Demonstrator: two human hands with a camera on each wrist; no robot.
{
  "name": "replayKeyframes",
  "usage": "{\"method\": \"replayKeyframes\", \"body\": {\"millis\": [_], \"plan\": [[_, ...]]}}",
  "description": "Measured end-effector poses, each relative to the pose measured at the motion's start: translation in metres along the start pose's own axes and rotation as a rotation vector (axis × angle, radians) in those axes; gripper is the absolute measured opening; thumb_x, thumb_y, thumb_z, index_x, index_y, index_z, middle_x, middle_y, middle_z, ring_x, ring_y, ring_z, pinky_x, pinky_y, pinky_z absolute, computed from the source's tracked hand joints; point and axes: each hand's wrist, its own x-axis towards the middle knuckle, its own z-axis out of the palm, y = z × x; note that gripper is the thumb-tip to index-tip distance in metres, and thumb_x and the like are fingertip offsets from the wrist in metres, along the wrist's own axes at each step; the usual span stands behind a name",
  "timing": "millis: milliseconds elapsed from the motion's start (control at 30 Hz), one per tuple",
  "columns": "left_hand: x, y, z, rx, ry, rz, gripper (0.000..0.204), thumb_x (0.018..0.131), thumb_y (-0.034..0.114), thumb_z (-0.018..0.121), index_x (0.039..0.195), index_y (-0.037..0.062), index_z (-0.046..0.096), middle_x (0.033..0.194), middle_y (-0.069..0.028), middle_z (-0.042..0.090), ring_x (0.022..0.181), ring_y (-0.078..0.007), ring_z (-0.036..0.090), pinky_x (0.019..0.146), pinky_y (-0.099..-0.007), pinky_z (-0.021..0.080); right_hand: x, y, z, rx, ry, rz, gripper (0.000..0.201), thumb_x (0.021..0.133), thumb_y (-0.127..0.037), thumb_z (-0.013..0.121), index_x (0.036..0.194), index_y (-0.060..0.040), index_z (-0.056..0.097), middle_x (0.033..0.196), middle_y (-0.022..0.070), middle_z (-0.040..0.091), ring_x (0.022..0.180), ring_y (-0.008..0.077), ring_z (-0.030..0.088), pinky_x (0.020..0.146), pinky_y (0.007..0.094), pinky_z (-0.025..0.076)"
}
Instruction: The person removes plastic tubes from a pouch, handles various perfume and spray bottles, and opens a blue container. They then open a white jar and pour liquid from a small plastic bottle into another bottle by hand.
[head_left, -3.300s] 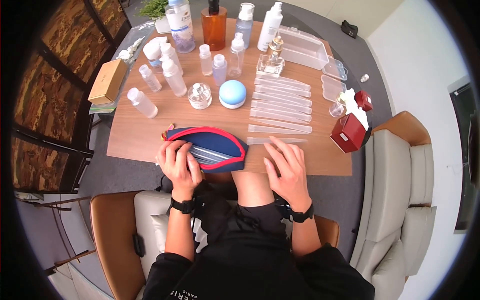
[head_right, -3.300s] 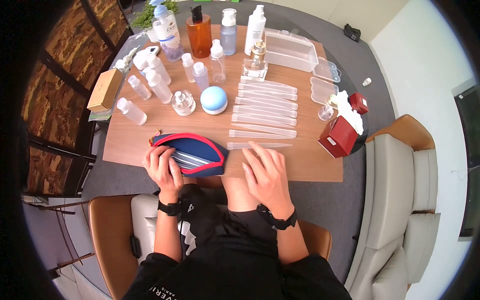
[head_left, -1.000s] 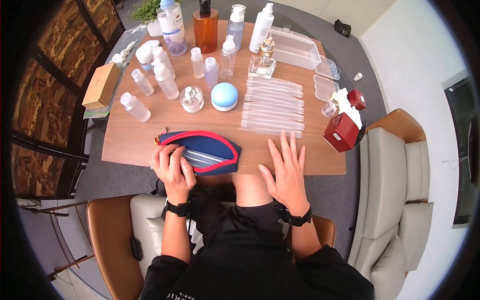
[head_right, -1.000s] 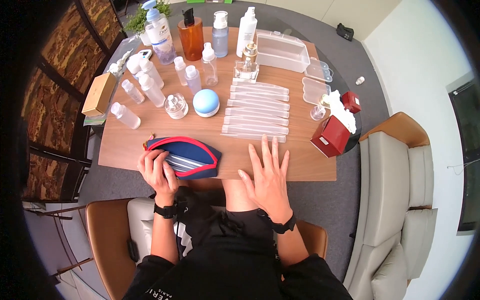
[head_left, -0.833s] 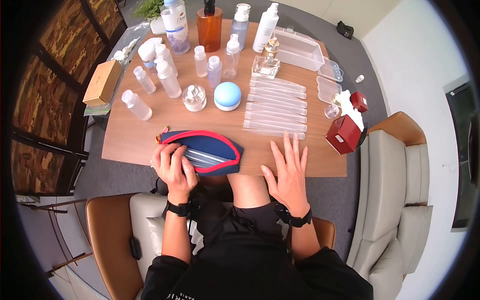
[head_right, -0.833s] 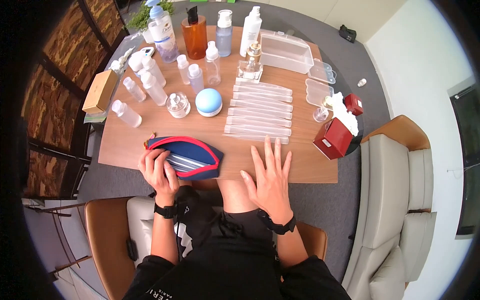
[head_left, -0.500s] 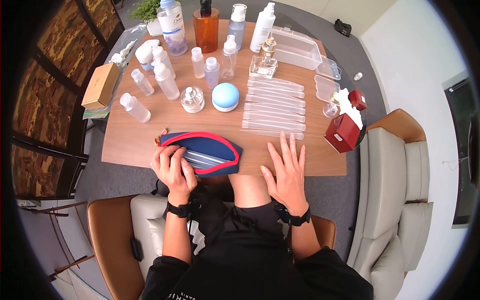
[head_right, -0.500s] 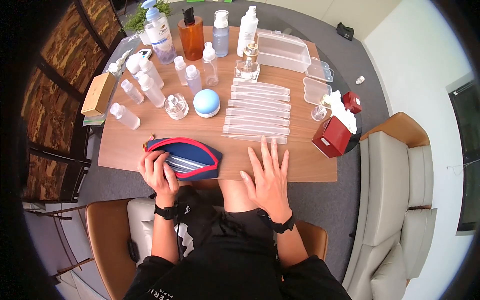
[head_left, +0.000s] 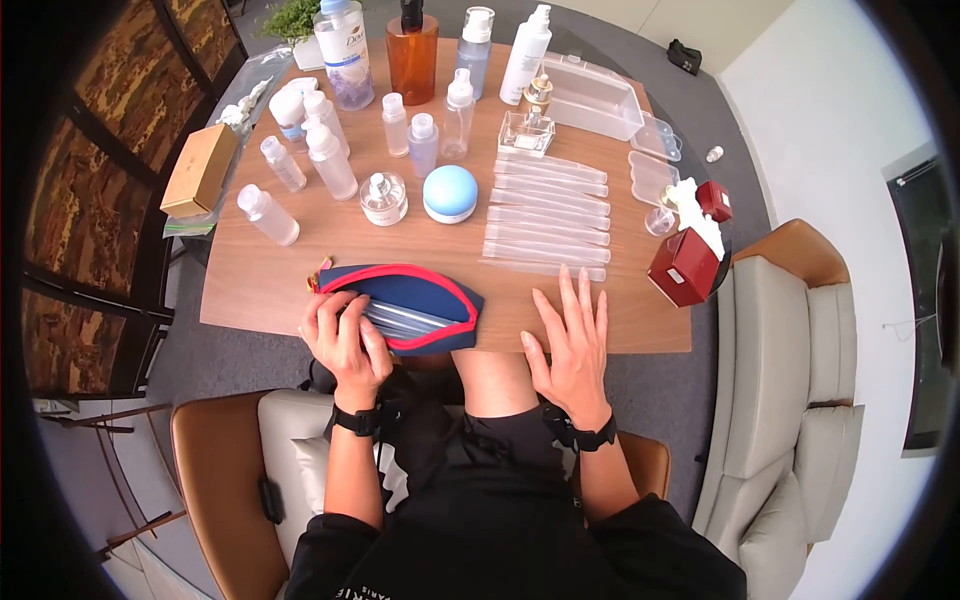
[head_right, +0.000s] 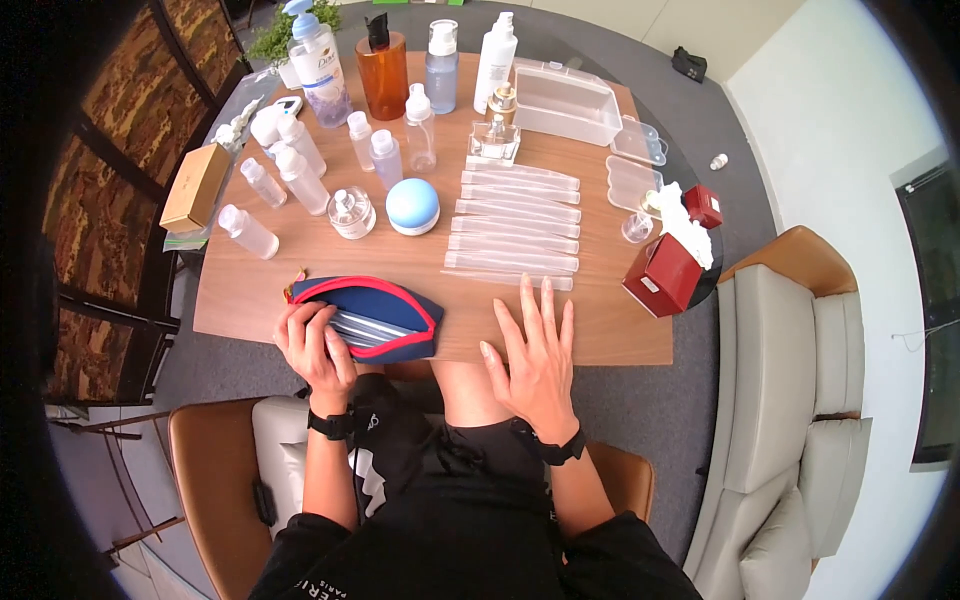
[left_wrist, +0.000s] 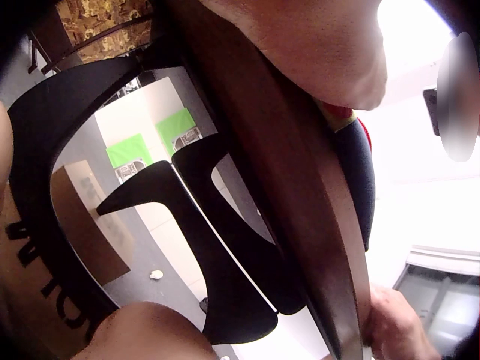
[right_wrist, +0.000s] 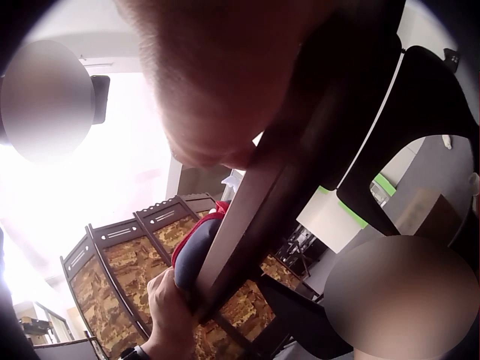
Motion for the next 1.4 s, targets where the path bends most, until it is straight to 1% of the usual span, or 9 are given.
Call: {"method": "replayKeyframes", "body": {"millis": [400, 500, 567, 600, 633, 733, 833, 1000, 1400], "plan": [[0.0, 0.001, -0.001, -0.018, 0.004, -0.002, 0.026, 0.088, 0.012, 0.057, 0.104, -0.0004, 0.073, 0.11, -0.0161, 0.069, 0.114, -0.0385, 0.059, 0.103, -0.0499, 0.043, -0.002, -0.002, 0.002, 0.051, 0.109, -0.011, 0.049, 0.096, -0.023, 0.069, 0.141, -0.0037, 0.065, 0.163, 0.0255, 0.044, 0.155, 0.0494, 0.034, 0.124, 0.0656, 0.026], [0.002, 0.003, -0.008, -0.071, -0.038, -0.037, 0.027, 0.092, 0.014, 0.057, 0.108, -0.0001, 0.073, 0.113, -0.0173, 0.069, 0.115, -0.0393, 0.059, 0.105, -0.051, 0.043, 0.001, -0.004, -0.001, 0.073, 0.184, -0.071, 0.042, 0.095, -0.018, 0.07, 0.134, -0.0024, 0.069, 0.155, 0.0245, 0.053, 0.148, 0.0488, 0.045, 0.12, 0.0626, 0.035], [0.0, 0.002, -0.016, -0.217, -0.047, -0.108, 0.027, 0.091, 0.013, 0.061, 0.113, 0.0002, 0.07, 0.122, -0.0186, 0.066, 0.121, -0.0409, 0.057, 0.11, -0.0529, 0.042, 0.004, -0.011, -0.005, 0.277, 0.292, -0.089, 0.036, 0.091, -0.006, 0.071, 0.126, -0.0004, 0.072, 0.145, 0.0226, 0.061, 0.139, 0.0452, 0.053, 0.116, 0.0557, 0.043], [-0.001, 0.0, -0.02, -0.276, 0.001, -0.109, 0.029, 0.092, 0.016, 0.06, 0.114, -0.0005, 0.07, 0.123, -0.0199, 0.065, 0.123, -0.0411, 0.056, 0.11, -0.0532, 0.042, 0.012, -0.025, -0.015, 0.213, 0.367, -0.184, 0.033, 0.088, 0.002, 0.071, 0.12, 0.0013, 0.074, 0.133, 0.0204, 0.068, 0.119, 0.0405, 0.066, 0.101, 0.0474, 0.055], [-0.002, -0.002, -0.023, -0.343, 0.048, -0.105, 0.031, 0.093, 0.019, 0.06, 0.114, -0.0012, 0.07, 0.125, -0.0213, 0.064, 0.124, -0.0414, 0.055, 0.111, -0.0536, 0.041, 0.018, -0.036, -0.019, 0.24, 0.369, -0.188, 0.033, 0.088, 0.002, 0.071, 0.12, 0.0013, 0.074, 0.133, 0.0204, 0.068, 0.119, 0.0405, 0.066, 0.101, 0.0474, 0.055], [-0.014, -0.013, -0.023, -0.389, 0.091, -0.085, 0.033, 0.093, 0.026, 0.06, 0.11, -0.0009, 0.069, 0.129, -0.0228, 0.062, 0.128, -0.043, 0.053, 0.113, -0.0556, 0.039, 0.038, -0.068, -0.03, 0.544, 0.287, -0.354, 0.027, 0.087, 0.001, 0.074, 0.113, 0.0009, 0.075, 0.108, 0.0137, 0.074, 0.081, 0.0295, 0.073, 0.071, 0.0387, 0.06], [-0.022, -0.014, -0.025, -0.349, 0.024, -0.072, 0.028, 0.086, 0.017, 0.067, 0.11, 0.0026, 0.07, 0.129, -0.0222, 0.062, 0.127, -0.044, 0.052, 0.113, -0.0561, 0.038, 0.066, -0.089, -0.017, 0.463, 0.091, -0.397, 0.025, 0.087, -0.005, 0.078, 0.111, 0.0004, 0.075, 0.103, 0.0133, 0.072, 0.083, 0.0309, 0.073, 0.072, 0.0413, 0.059], [-0.025, -0.013, -0.029, -0.281, -0.035, -0.053, 0.03, 0.083, 0.014, 0.068, 0.111, 0.004, 0.071, 0.132, -0.0199, 0.061, 0.129, -0.044, 0.05, 0.112, -0.0556, 0.039, 0.087, -0.096, -0.005, 0.156, -0.25, -0.226, 0.015, 0.089, -0.012, 0.077, 0.096, -0.0016, 0.07, 0.098, 0.0179, 0.067, 0.086, 0.0393, 0.072, 0.075, 0.05, 0.057], [-0.022, -0.009, -0.028, -0.272, -0.031, -0.081, 0.03, 0.084, 0.013, 0.066, 0.112, 0.0033, 0.071, 0.132, -0.0199, 0.061, 0.13, -0.0429, 0.05, 0.113, -0.0555, 0.037, 0.086, -0.086, 0.008, 0.245, -0.248, -0.167, 0.02, 0.087, -0.017, 0.081, 0.101, -0.0073, 0.07, 0.101, 0.0135, 0.071, 0.085, 0.0407, 0.071, 0.074, 0.0505, 0.056]]}}
